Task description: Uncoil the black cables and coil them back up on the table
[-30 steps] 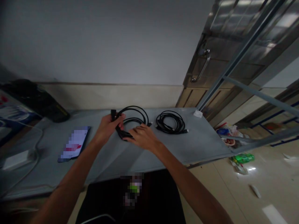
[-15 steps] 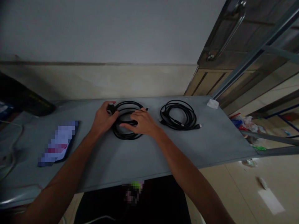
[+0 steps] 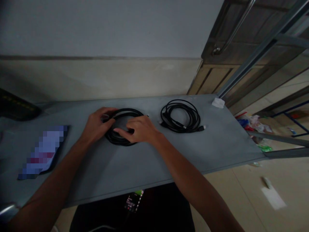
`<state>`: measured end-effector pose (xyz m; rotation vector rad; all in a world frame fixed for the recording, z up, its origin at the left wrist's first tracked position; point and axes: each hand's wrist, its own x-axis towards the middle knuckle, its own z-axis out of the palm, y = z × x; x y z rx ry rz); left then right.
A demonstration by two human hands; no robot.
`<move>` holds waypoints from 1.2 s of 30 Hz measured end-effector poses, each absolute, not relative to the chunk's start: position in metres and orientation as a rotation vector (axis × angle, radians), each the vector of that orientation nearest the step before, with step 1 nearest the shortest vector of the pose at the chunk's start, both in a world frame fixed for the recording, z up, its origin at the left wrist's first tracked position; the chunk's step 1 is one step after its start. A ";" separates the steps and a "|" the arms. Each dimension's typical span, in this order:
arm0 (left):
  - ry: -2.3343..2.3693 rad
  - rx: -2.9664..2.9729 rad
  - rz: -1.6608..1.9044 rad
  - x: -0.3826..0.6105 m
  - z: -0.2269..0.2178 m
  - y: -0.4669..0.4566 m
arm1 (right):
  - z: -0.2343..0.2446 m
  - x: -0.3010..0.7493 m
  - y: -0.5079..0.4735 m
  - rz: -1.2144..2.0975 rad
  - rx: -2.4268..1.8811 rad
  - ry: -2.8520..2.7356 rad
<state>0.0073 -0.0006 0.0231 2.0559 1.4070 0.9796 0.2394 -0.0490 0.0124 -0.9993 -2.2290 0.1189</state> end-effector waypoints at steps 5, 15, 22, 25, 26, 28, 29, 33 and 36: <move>1.421 2.047 1.034 0.004 0.019 0.003 | 0.011 0.240 -0.045 0.139 -0.994 -2.130; 1.558 1.923 1.263 0.008 0.022 0.002 | 0.015 0.244 -0.040 0.008 -0.937 -1.854; 1.555 1.846 1.480 0.009 0.023 0.003 | 0.012 0.245 -0.039 -0.009 -0.882 -1.792; 1.558 1.814 1.524 0.011 0.026 0.001 | 0.011 0.246 -0.039 -0.004 -0.909 -1.777; 1.564 1.806 1.536 0.011 0.027 0.000 | 0.012 0.247 -0.038 -0.004 -0.918 -1.768; 1.570 1.792 1.565 0.012 0.029 -0.002 | 0.012 0.248 -0.038 -0.010 -0.923 -1.742; 1.570 1.786 1.573 0.012 0.031 -0.003 | 0.013 0.248 -0.038 -0.013 -0.918 -1.727; 1.585 1.753 1.593 0.012 0.033 -0.004 | 0.012 0.249 -0.036 -0.019 -0.915 -1.684; 1.577 1.800 1.590 0.010 0.031 -0.003 | 0.011 0.249 -0.036 -0.026 -0.983 -1.662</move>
